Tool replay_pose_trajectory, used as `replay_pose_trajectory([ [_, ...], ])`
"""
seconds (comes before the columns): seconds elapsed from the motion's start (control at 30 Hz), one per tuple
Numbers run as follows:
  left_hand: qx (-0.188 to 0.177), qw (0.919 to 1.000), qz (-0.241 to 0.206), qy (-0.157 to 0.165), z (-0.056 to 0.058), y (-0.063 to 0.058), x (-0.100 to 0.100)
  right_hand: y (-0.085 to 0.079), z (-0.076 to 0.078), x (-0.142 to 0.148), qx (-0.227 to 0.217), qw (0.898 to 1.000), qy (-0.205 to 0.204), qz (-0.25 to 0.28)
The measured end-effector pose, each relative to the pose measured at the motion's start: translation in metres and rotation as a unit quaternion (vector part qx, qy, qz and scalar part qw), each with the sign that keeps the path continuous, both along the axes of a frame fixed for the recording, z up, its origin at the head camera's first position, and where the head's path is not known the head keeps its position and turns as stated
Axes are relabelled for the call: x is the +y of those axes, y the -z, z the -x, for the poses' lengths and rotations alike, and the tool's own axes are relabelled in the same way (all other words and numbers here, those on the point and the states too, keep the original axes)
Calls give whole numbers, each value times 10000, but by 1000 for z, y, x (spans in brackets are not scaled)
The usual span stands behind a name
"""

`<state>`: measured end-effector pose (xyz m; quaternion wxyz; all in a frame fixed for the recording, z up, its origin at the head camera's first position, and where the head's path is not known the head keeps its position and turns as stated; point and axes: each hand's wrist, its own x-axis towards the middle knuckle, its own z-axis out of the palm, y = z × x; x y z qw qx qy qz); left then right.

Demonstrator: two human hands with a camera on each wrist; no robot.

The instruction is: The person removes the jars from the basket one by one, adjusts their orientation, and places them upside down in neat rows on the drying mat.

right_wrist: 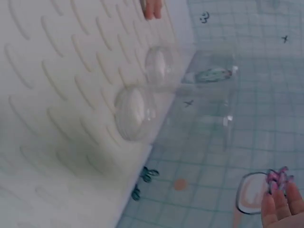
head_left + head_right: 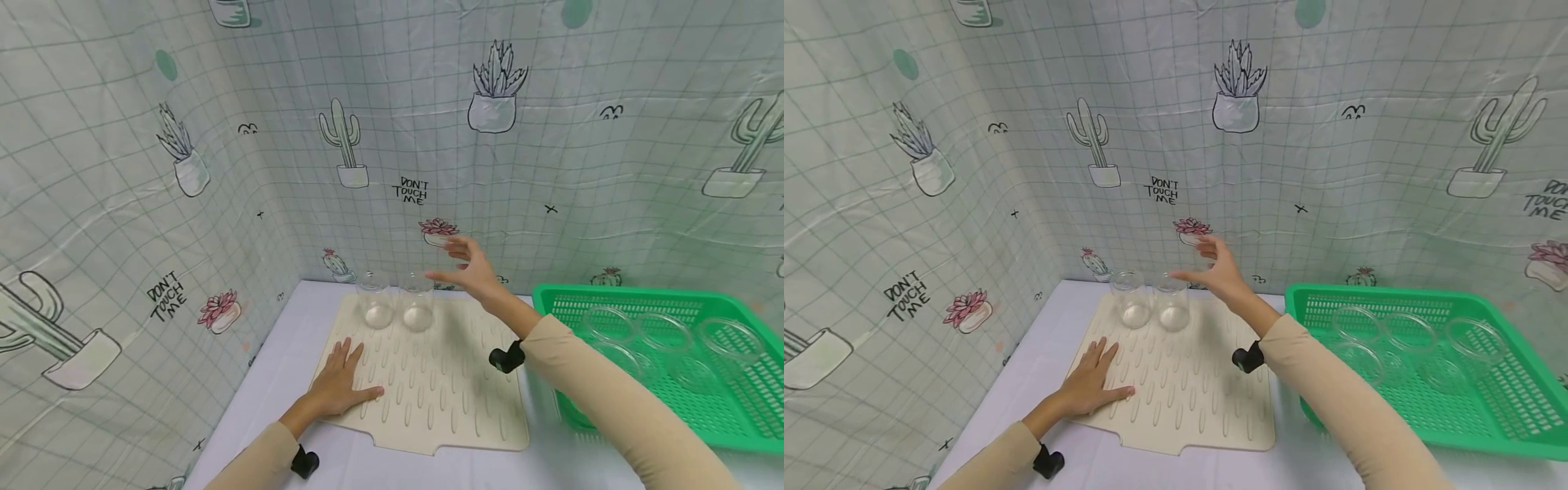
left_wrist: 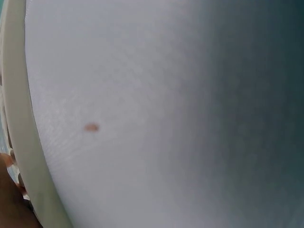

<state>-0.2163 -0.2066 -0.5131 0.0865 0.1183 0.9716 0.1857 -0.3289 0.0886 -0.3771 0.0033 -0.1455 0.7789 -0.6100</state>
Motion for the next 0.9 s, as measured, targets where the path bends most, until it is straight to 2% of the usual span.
replay_pose_trajectory([
  [0.2,25,9999,-114,48,-3,-7,1,-29,-16,32,73,9999,-103,42],
  [0.3,46,9997,-226,59,-4,-11,3,-40,-26,49,78,9998,-171,56],
  [0.47,24,9998,-168,99,-5,-11,5,-54,-44,78,18,9997,-215,88],
  [0.67,25,9998,-190,43,-6,-13,6,-63,-67,110,236,9994,-216,126],
  [0.8,-11,9999,-131,24,-5,-11,5,-61,-83,131,423,9989,-166,135],
  [0.9,-49,9999,-140,0,-4,-9,4,-58,-93,148,409,9981,-173,416],
])
